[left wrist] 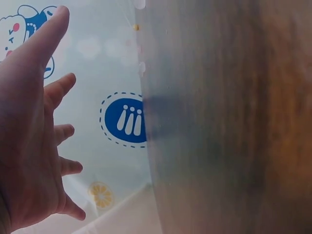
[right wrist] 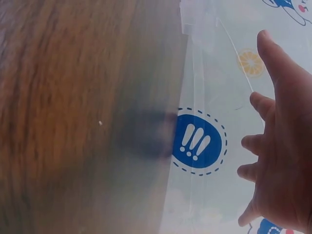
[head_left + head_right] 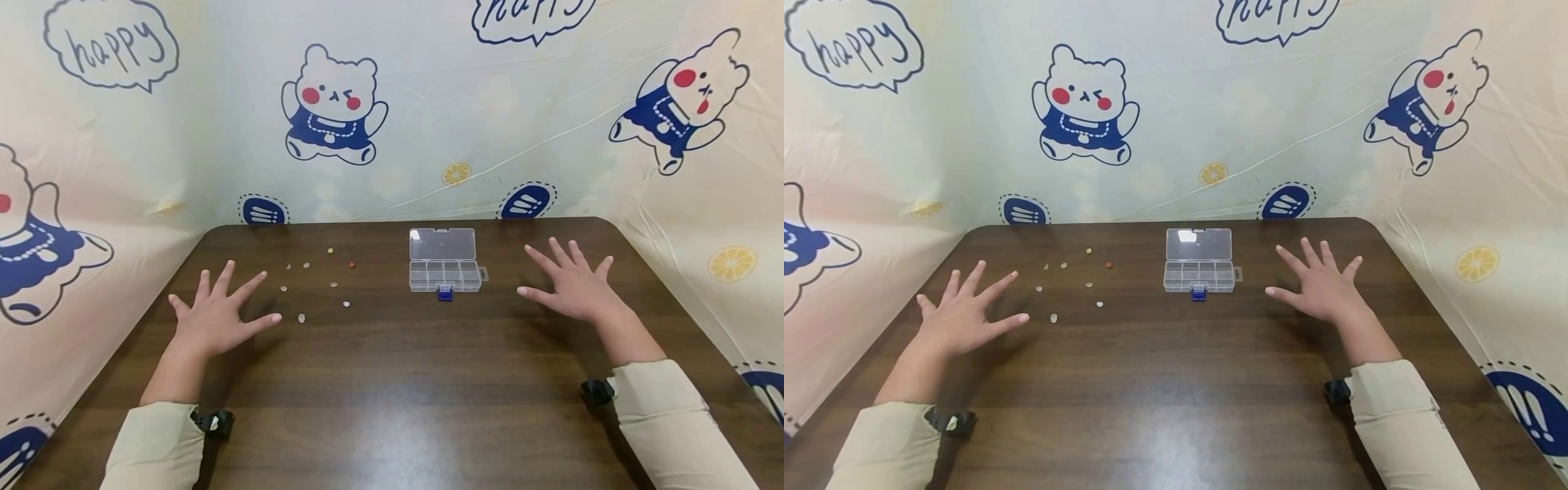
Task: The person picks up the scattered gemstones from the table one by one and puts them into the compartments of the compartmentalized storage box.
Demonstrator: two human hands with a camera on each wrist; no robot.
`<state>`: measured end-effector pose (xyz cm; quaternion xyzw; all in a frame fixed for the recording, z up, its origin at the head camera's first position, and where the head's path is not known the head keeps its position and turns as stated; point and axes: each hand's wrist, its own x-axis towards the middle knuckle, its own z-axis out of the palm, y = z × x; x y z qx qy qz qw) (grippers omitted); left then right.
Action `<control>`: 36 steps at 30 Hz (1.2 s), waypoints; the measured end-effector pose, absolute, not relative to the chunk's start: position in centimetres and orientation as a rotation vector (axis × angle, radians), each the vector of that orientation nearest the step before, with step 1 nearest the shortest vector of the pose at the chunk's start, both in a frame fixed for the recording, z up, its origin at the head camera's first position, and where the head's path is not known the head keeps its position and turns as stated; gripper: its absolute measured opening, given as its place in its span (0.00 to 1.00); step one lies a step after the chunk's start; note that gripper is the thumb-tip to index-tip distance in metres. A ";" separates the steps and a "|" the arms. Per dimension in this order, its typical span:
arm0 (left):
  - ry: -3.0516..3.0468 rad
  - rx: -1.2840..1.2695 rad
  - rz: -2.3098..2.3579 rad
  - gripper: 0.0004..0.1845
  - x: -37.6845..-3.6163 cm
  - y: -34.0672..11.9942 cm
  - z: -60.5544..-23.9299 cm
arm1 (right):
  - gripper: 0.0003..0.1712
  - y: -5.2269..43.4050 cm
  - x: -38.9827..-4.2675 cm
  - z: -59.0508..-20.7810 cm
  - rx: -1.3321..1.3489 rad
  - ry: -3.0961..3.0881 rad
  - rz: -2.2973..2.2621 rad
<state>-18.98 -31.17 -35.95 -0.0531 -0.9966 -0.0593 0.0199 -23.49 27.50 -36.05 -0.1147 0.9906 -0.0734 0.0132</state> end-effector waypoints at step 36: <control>-3.045 -0.309 -0.694 0.50 -21.4 -30.9 -36.7 | 0.58 24.2 -25.9 -36.5 -0.651 2.828 -0.826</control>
